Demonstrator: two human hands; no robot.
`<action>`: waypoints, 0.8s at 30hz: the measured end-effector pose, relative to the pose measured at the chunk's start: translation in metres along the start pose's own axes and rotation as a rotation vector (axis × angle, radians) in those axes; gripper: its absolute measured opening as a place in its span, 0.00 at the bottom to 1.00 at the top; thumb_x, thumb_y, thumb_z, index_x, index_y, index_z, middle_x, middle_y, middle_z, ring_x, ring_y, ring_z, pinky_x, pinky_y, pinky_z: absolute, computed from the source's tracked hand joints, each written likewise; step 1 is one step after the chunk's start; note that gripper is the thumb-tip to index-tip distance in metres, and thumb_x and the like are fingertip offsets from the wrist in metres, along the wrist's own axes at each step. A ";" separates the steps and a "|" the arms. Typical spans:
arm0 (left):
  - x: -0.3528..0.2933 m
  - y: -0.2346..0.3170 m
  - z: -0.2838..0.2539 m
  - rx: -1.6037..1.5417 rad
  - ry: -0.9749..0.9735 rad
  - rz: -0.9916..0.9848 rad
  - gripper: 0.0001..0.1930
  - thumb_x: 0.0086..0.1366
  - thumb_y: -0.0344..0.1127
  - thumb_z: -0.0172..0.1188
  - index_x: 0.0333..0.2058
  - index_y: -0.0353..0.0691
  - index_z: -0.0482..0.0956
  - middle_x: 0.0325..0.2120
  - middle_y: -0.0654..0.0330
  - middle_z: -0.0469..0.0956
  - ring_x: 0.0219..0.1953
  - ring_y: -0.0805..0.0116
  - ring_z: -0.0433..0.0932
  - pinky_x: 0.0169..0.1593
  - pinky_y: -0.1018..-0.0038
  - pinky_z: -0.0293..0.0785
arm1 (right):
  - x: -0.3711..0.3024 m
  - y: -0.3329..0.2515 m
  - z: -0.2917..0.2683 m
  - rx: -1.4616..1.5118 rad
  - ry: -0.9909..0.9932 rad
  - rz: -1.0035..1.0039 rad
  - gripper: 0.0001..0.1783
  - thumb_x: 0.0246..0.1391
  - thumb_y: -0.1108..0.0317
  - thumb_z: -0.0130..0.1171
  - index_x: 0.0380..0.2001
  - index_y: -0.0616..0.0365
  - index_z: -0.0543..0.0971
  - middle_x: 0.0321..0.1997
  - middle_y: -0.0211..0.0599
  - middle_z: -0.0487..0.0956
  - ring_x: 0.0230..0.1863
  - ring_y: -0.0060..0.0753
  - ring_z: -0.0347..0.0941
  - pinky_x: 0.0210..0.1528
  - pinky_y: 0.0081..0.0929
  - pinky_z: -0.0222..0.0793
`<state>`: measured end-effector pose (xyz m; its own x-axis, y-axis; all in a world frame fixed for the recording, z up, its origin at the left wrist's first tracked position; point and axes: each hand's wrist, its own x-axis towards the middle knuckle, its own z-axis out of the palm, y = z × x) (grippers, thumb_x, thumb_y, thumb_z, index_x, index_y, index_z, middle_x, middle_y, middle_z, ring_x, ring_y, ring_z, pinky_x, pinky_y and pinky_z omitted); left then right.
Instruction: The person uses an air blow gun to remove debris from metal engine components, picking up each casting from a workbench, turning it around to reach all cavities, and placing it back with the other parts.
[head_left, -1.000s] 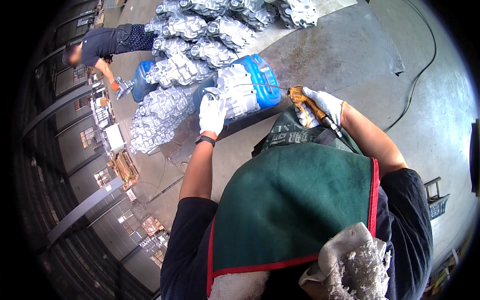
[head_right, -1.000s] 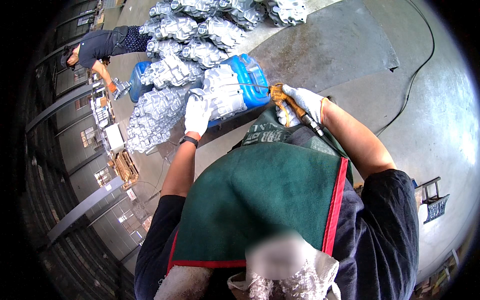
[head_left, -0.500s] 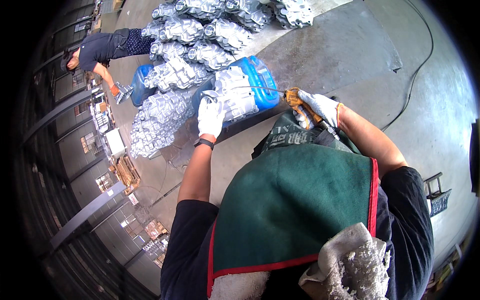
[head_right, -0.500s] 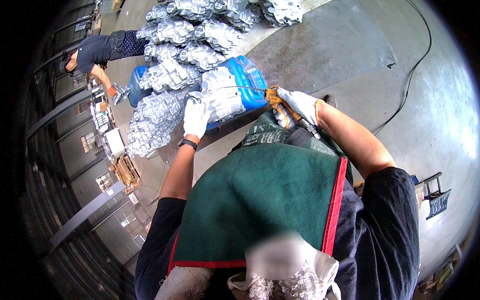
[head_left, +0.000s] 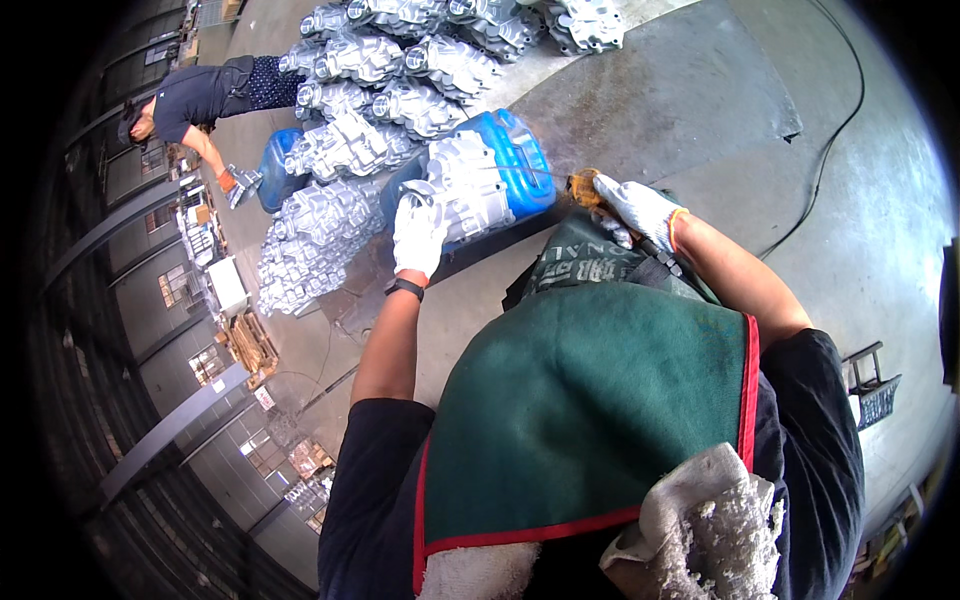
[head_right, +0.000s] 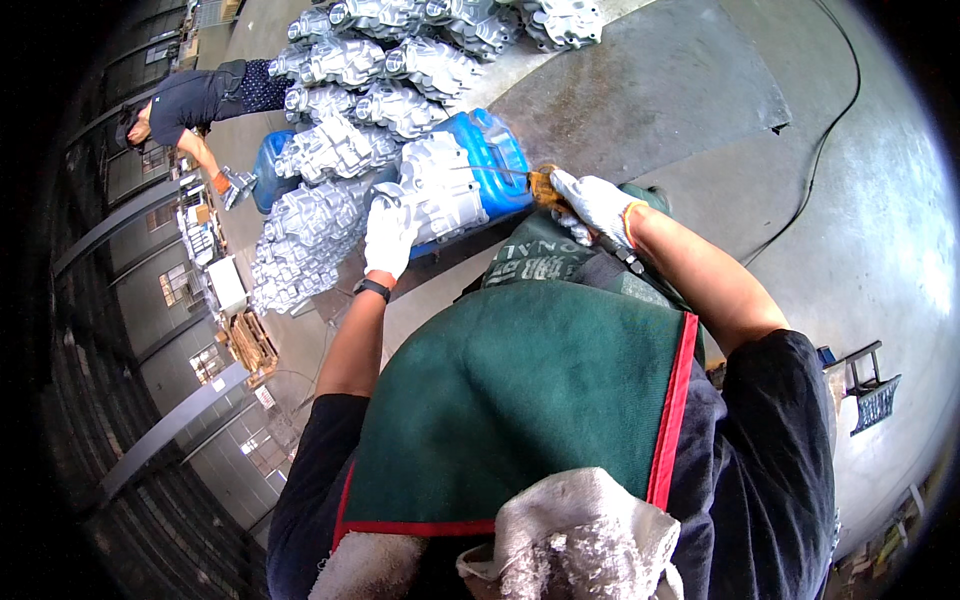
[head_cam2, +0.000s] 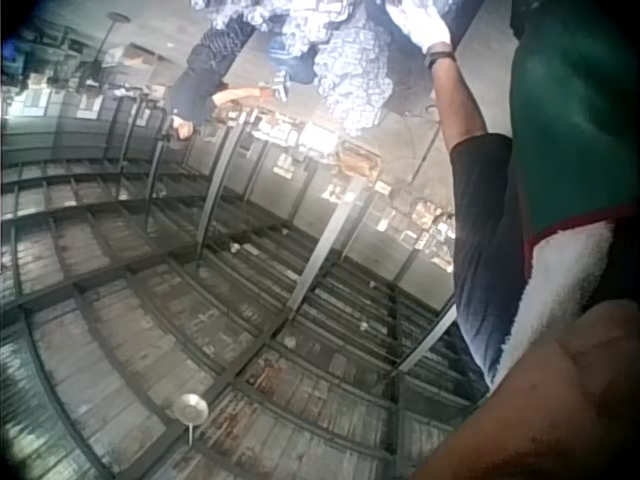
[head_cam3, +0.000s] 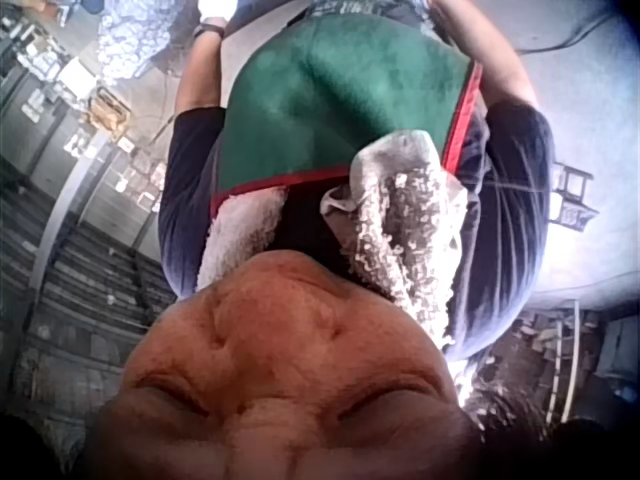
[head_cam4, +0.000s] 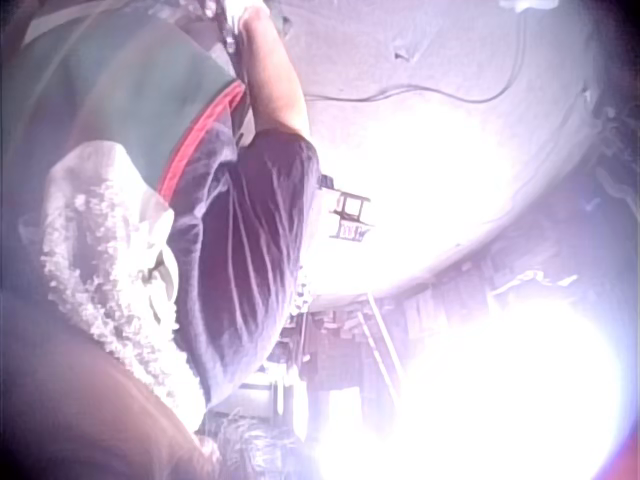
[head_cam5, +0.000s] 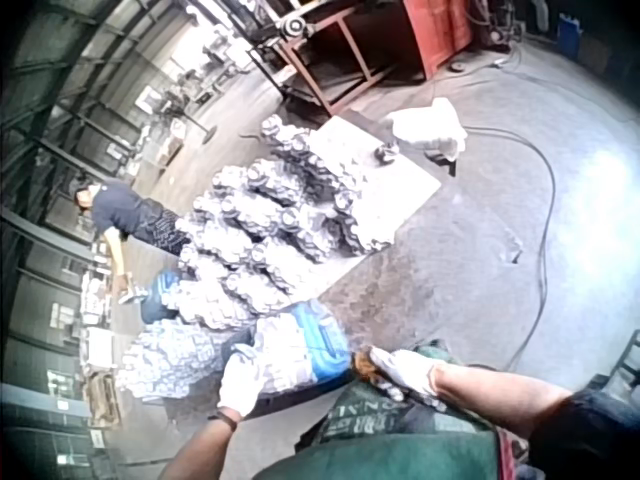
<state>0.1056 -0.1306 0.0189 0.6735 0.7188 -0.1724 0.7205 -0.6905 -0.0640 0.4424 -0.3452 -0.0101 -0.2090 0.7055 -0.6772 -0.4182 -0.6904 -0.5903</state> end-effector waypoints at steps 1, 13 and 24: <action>-0.001 0.001 -0.001 -0.008 -0.004 -0.005 0.27 0.52 0.37 0.63 0.50 0.34 0.69 0.56 0.41 0.63 0.61 0.46 0.59 0.63 0.62 0.55 | -0.007 -0.005 -0.002 -0.039 -0.011 -0.047 0.31 0.62 0.42 0.36 0.18 0.56 0.71 0.14 0.28 0.66 0.11 0.22 0.57 0.15 0.23 0.54; -0.004 0.004 -0.008 -0.005 -0.041 0.013 0.27 0.52 0.38 0.63 0.50 0.33 0.70 0.56 0.41 0.62 0.60 0.46 0.59 0.63 0.61 0.55 | -0.007 -0.002 -0.005 -0.065 0.039 0.042 0.30 0.62 0.42 0.38 0.20 0.56 0.72 0.15 0.26 0.66 0.13 0.21 0.57 0.16 0.23 0.53; -0.004 0.005 -0.009 0.021 -0.023 0.057 0.27 0.51 0.36 0.64 0.49 0.33 0.69 0.55 0.40 0.62 0.58 0.44 0.62 0.60 0.61 0.60 | -0.013 -0.011 0.000 -0.059 0.074 0.066 0.30 0.62 0.43 0.38 0.20 0.57 0.72 0.15 0.26 0.67 0.13 0.21 0.58 0.16 0.23 0.53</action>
<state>0.1078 -0.1363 0.0281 0.7092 0.6763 -0.1992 0.6774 -0.7320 -0.0736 0.4495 -0.3473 0.0054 -0.1678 0.6458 -0.7449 -0.3520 -0.7450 -0.5666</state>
